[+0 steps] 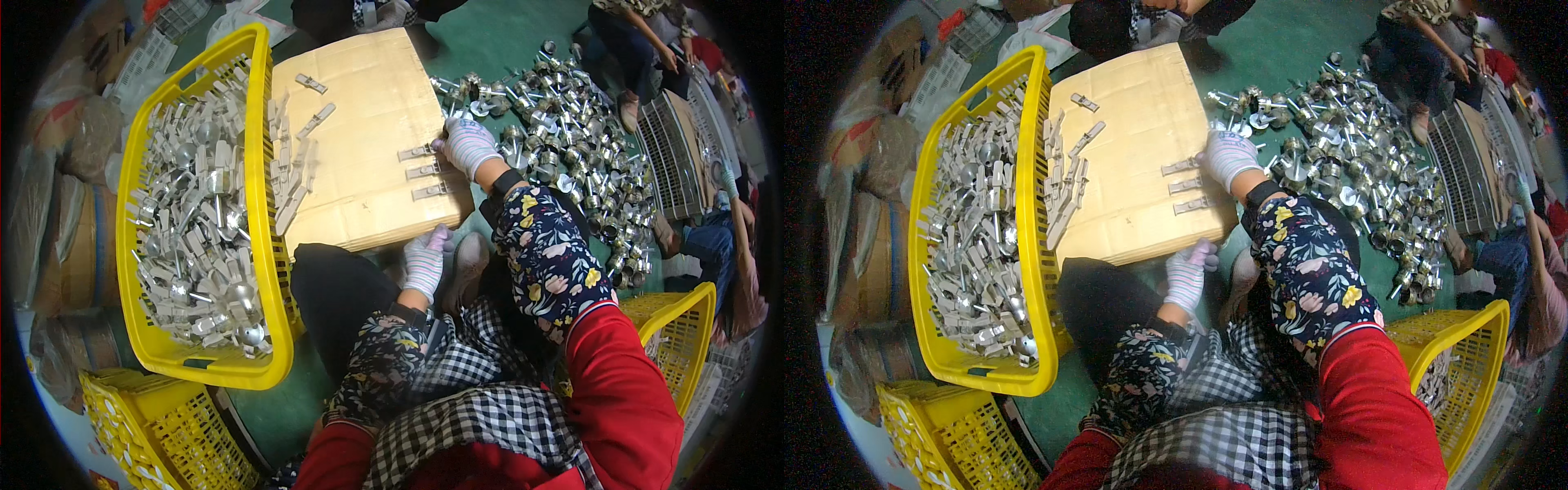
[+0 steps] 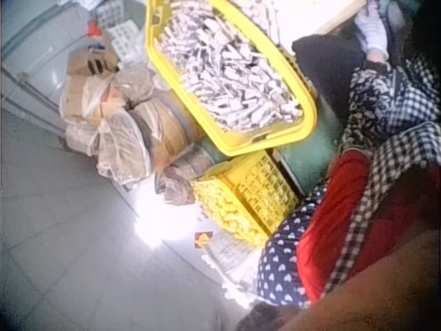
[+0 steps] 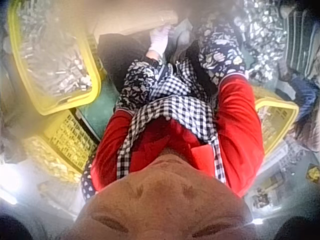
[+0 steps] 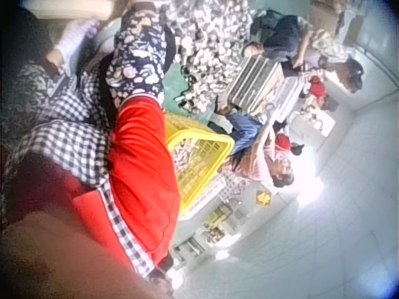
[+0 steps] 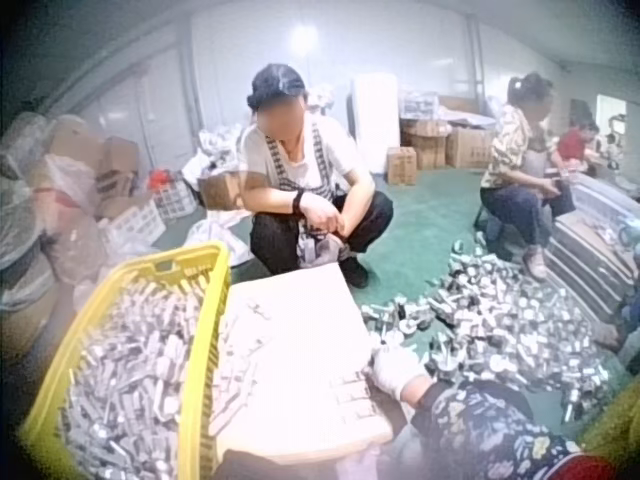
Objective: Assembling and inspecting small silver metal components on a wooden board while sitting on a manufacturing floor.
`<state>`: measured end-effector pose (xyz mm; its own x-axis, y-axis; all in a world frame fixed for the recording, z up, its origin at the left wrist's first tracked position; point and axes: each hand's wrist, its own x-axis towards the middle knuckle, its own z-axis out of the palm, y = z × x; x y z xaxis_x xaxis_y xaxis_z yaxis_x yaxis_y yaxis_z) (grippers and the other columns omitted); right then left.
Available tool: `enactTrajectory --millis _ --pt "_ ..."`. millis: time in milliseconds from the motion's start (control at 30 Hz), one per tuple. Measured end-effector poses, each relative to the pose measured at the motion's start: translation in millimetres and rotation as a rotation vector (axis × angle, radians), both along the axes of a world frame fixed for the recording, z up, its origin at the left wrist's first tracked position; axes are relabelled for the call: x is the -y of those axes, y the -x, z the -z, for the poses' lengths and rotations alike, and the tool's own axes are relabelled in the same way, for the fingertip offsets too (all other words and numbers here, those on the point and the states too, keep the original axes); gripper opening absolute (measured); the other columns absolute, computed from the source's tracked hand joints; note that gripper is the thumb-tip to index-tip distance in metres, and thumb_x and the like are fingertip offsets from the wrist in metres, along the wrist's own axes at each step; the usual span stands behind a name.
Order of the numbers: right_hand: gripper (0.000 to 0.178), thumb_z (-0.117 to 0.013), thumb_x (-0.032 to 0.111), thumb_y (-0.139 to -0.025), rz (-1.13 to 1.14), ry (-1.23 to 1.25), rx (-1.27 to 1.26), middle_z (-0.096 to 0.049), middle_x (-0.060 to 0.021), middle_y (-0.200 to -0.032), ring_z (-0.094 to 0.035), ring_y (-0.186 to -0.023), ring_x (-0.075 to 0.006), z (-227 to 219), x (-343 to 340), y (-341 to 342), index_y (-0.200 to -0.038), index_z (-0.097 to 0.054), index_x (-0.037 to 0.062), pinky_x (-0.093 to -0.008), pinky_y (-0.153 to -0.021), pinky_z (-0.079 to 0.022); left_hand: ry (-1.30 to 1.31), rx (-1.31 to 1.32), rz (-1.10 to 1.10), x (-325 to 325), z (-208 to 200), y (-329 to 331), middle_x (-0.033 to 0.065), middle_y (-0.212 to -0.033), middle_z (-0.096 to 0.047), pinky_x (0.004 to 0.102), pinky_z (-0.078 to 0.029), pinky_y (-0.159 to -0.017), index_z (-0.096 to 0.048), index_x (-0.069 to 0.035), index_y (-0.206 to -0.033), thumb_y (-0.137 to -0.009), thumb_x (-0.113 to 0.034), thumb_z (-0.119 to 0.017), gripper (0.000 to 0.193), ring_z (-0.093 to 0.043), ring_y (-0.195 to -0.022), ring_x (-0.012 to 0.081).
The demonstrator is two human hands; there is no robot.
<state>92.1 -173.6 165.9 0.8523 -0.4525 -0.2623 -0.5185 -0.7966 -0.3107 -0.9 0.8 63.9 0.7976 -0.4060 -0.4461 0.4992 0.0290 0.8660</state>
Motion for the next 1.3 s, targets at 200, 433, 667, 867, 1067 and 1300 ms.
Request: enactTrajectory --millis 200,433,667,867,1067,1300 --pt "0.035 -0.057 0.032 -0.076 0.051 -0.004 0.212 -0.063 -0.0133 -0.094 -0.060 -0.089 -0.0288 -11.7 23.7 11.8 -0.102 -0.059 0.0086 -0.0377 -0.079 -0.046 -0.041 0.046 -0.001 -2.0 -0.6 -0.9 0.0072 -0.068 -0.061 0.0231 -0.045 -0.054 -0.063 0.002 -0.083 -0.083 -0.031 -0.060 0.033 -0.055 -0.057 0.0117" --pt "0.035 -0.066 0.029 -0.068 -0.071 -0.274 0.015 -0.065 -0.0153 -0.089 -0.062 -0.084 -0.0274 -1.4 24.4 37.3 -0.095 -0.065 0.0054 -0.0341 -0.077 -0.048 0.037 -0.012 -0.017 -1.9 -7.8 -2.6 0.0078 -0.069 -0.061 0.0234 -0.045 -0.053 -0.061 0.002 -0.084 -0.082 -0.031 -0.060 0.033 -0.055 -0.057 0.0125" --pt "0.031 -0.065 0.029 -0.070 -0.148 -0.210 -0.035 -0.065 -0.0132 -0.088 -0.062 -0.084 -0.0257 -1.4 16.1 40.9 -0.095 -0.066 0.0109 -0.0342 -0.077 -0.048 0.025 -0.004 -0.016 -1.5 -1.1 -2.1 0.0075 -0.067 -0.061 0.0234 -0.045 -0.052 -0.061 0.001 -0.083 -0.083 -0.032 -0.060 0.033 -0.055 -0.055 0.0126" --pt "0.027 -0.063 0.029 -0.073 -0.229 -0.109 -0.017 -0.065 -0.0114 -0.091 -0.062 -0.087 -0.0252 5.2 16.5 40.7 -0.095 -0.067 0.0131 -0.0345 -0.078 -0.047 0.028 -0.016 -0.035 0.2 -3.8 -0.5 0.0020 -0.067 -0.058 0.0200 -0.039 -0.047 -0.062 0.000 -0.079 -0.085 -0.027 -0.059 0.028 -0.050 -0.052 0.0079" --pt "0.027 -0.061 0.031 -0.075 -0.314 -0.020 0.054 -0.064 -0.0112 -0.092 -0.061 -0.088 -0.0257 12.0 18.5 40.7 -0.094 -0.066 0.0123 -0.0352 -0.079 -0.047 0.040 -0.032 -0.032 1.6 -8.1 -1.1 0.0012 -0.066 -0.056 0.0198 -0.039 -0.047 -0.060 -0.001 -0.078 -0.085 -0.027 -0.059 0.027 -0.049 -0.052 0.0073" --pt "0.026 -0.057 0.028 -0.078 -0.143 -0.185 0.166 -0.064 -0.0118 -0.092 -0.061 -0.088 -0.0265 3.9 23.5 34.4 -0.096 -0.065 0.0118 -0.0360 -0.080 -0.046 0.008 -0.041 -0.037 -0.7 -6.7 -2.8 0.0030 -0.068 -0.059 0.0205 -0.041 -0.047 -0.061 0.000 -0.079 -0.084 -0.027 -0.059 0.028 -0.051 -0.052 0.0085"
